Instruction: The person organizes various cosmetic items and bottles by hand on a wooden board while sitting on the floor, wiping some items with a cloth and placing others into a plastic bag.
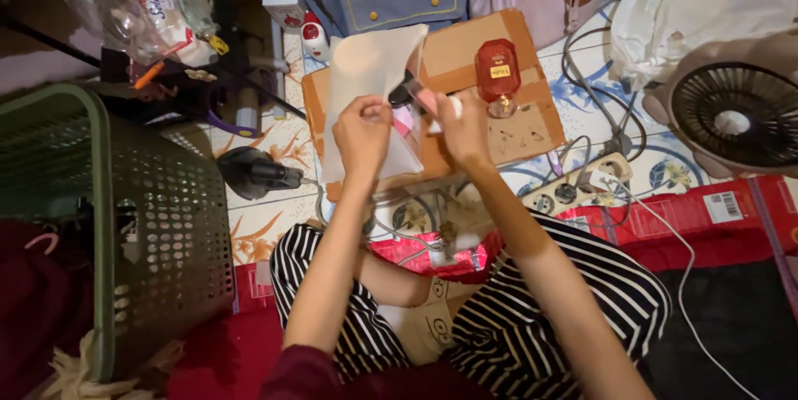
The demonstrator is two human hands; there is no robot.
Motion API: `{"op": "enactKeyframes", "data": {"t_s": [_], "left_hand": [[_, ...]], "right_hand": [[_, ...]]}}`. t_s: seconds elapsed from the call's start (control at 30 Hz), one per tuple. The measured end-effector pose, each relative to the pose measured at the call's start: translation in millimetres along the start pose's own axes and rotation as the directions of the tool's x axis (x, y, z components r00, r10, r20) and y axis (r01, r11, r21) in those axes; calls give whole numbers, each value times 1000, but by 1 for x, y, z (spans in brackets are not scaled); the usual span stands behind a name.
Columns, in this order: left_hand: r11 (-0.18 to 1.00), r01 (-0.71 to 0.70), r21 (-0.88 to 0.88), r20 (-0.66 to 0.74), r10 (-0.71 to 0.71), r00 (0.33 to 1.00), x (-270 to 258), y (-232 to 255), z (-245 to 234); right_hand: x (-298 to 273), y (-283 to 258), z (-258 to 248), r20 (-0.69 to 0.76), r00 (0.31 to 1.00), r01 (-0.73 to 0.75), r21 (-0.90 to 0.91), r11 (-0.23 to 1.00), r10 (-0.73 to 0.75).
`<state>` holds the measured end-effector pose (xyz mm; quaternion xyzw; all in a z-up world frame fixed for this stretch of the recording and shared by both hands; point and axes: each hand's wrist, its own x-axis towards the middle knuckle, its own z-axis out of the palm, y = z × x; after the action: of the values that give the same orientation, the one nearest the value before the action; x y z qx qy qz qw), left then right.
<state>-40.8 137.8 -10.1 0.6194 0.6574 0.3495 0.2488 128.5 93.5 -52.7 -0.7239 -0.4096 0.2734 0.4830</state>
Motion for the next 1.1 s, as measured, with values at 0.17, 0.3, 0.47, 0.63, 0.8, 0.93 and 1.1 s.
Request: {"op": "enactKeyframes", "data": {"t_s": [0.17,0.3,0.47,0.63,0.8,0.93,1.1], "left_hand": [[996,19,-87,56,-14,998,-1,-1,-4],[997,-14,-71,89,20,996,1,-15,10],[983,-111,145,298,64,952,-8,-32,42],[960,-242,140,286,194,938,-27,-1,22],[926,-336,-171,68,352,934,-39,17,10],[849,-112,-516,122,202,972,-55,43,8],[177,488,-855,465,-153,872,-72,79,26]], "right_hand": [[7,-34,50,134,985,100,42,994,-105],[25,-4,46,132,966,223,2,975,-221],[43,-10,-47,-131,963,170,-380,909,-234],[53,-2,-70,-28,990,101,-560,822,-141],[83,27,-63,-80,990,60,-525,849,-119],[40,-12,-68,-5,999,32,-396,918,-37],[-54,-54,-45,157,898,438,-218,872,-411]]}}
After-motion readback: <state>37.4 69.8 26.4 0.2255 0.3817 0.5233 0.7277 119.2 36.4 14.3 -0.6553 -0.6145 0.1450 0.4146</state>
